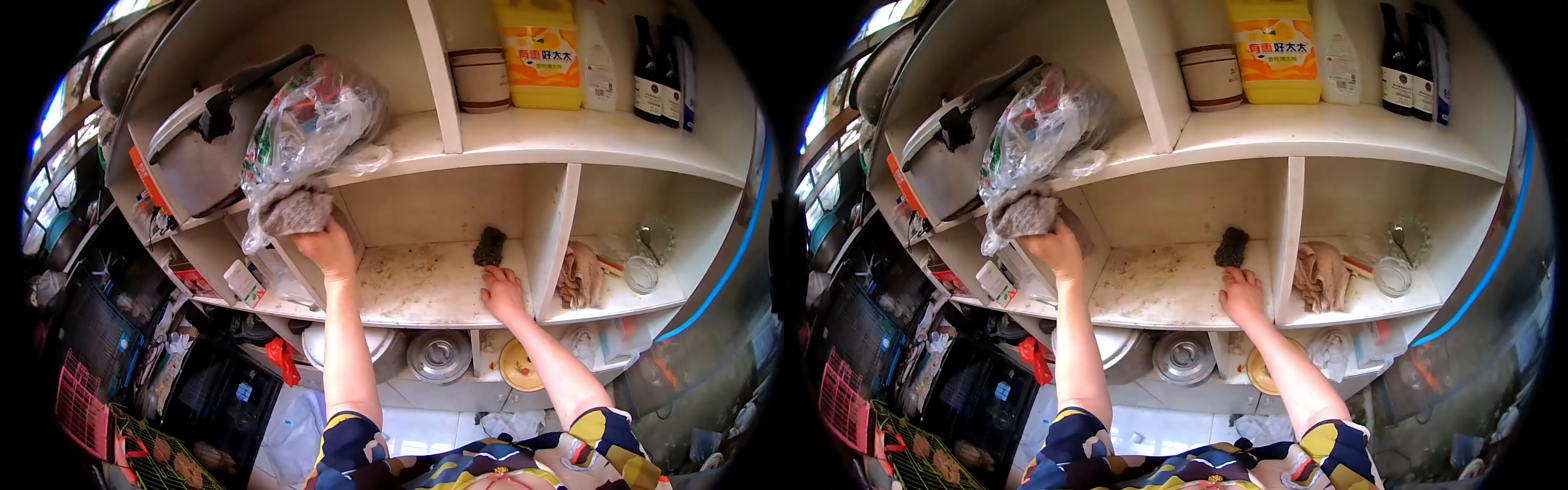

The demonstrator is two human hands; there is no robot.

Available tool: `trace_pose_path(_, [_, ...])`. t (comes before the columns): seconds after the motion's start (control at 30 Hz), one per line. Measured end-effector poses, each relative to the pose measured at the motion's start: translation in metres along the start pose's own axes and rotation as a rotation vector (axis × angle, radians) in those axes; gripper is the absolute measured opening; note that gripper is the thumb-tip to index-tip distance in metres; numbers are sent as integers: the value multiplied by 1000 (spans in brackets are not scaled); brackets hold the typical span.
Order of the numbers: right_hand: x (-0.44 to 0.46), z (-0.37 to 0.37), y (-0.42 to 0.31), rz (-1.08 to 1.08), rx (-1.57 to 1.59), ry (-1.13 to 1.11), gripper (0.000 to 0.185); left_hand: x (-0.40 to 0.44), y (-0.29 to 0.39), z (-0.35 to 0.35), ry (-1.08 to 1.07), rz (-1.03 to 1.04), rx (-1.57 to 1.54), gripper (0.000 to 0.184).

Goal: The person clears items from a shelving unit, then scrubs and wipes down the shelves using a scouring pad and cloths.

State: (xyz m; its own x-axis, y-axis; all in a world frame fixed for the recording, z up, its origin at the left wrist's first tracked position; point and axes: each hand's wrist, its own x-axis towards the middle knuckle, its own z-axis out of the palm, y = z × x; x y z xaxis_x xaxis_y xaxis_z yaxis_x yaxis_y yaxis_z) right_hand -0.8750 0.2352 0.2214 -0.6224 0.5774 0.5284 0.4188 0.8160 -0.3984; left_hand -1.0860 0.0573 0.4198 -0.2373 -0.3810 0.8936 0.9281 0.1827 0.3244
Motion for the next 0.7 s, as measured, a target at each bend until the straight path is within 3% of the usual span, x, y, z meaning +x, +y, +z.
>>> trace_pose_path(0.13, [-1, 5, 4, -35, 48, 66, 29, -12, 19, -20, -122, -7, 25, 40])
trace_pose_path(0.2, [-3, 5, 0, -80, -26, 257, 27, -35, 45, -28, -270, -51, -226, 39])
trace_pose_path(0.23, [-6, -2, -3, -116, -14, 308, 29, -43, 67, -30, -262, 101, -207, 39])
trace_pose_path(0.3, [-18, -22, -18, -146, -10, 351, 30, -49, 111, -25, -295, 143, -303, 38])
trace_pose_path(0.37, [-42, -40, -37, -103, 512, 318, 29, -51, 149, -15, -301, 211, -422, 37])
trace_pose_path(0.47, [-75, -18, -26, -193, 364, 293, 30, -45, 201, 9, -401, 340, -513, 39])
trace_pose_path(0.5, [-83, -26, -23, -183, 365, 282, 30, -41, 215, 18, -413, 425, -533, 41])
trace_pose_path(0.6, [-100, -75, -11, -189, 264, 254, 17, -61, 243, 42, -416, 407, -383, 38])
trace_pose_path(0.7, [-113, -100, 7, -84, 424, 470, 16, -95, 232, 39, -595, 425, -462, 35])
